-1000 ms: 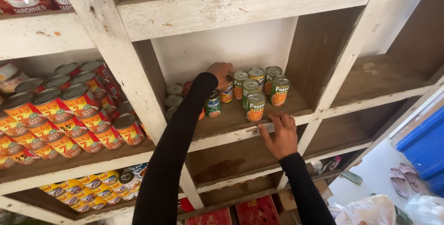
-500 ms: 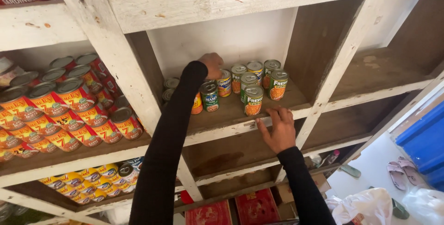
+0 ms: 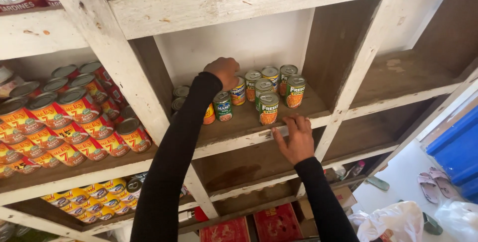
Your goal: Stocking canned goods from a floor basket onto a wooden grocery shelf.
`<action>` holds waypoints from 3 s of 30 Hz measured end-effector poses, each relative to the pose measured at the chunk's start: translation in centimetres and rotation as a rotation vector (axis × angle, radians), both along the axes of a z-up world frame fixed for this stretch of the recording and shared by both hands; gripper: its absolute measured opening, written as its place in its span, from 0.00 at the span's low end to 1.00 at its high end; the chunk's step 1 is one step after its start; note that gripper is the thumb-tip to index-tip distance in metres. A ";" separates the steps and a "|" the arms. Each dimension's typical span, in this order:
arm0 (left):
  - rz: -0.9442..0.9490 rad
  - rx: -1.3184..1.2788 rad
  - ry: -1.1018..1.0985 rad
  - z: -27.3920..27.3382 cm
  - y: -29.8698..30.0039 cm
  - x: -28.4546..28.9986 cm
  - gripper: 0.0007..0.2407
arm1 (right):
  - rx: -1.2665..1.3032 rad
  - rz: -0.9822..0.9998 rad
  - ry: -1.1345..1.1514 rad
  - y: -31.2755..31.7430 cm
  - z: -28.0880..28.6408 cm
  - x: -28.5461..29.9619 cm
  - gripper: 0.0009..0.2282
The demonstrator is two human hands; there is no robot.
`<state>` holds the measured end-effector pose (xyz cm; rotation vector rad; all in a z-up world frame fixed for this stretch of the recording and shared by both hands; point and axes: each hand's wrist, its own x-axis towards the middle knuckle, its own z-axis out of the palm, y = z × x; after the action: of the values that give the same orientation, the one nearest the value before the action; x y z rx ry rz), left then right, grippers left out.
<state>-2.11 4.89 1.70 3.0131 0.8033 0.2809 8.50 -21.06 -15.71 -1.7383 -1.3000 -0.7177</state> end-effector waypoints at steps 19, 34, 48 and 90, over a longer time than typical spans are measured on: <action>-0.445 -0.227 -0.838 -7.3 -20.0 -8.4 0.12 | -0.098 0.195 0.455 -2.7 2.5 3.4 0.23; -0.328 -0.133 -0.719 0.4 -6.8 3.0 0.09 | 0.067 0.077 0.467 5.4 2.3 9.9 0.37; -0.085 -0.713 -1.033 -14.5 -10.9 -1.0 0.27 | 0.257 0.201 0.581 3.9 0.8 5.2 0.18; -0.021 -0.533 -1.188 -12.9 -14.2 1.6 0.37 | -0.120 0.547 0.867 6.3 2.5 4.5 0.34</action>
<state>-0.53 -9.32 -11.15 1.8259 0.5451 1.3749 12.96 -14.75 -13.26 -1.4046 -1.0971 0.4075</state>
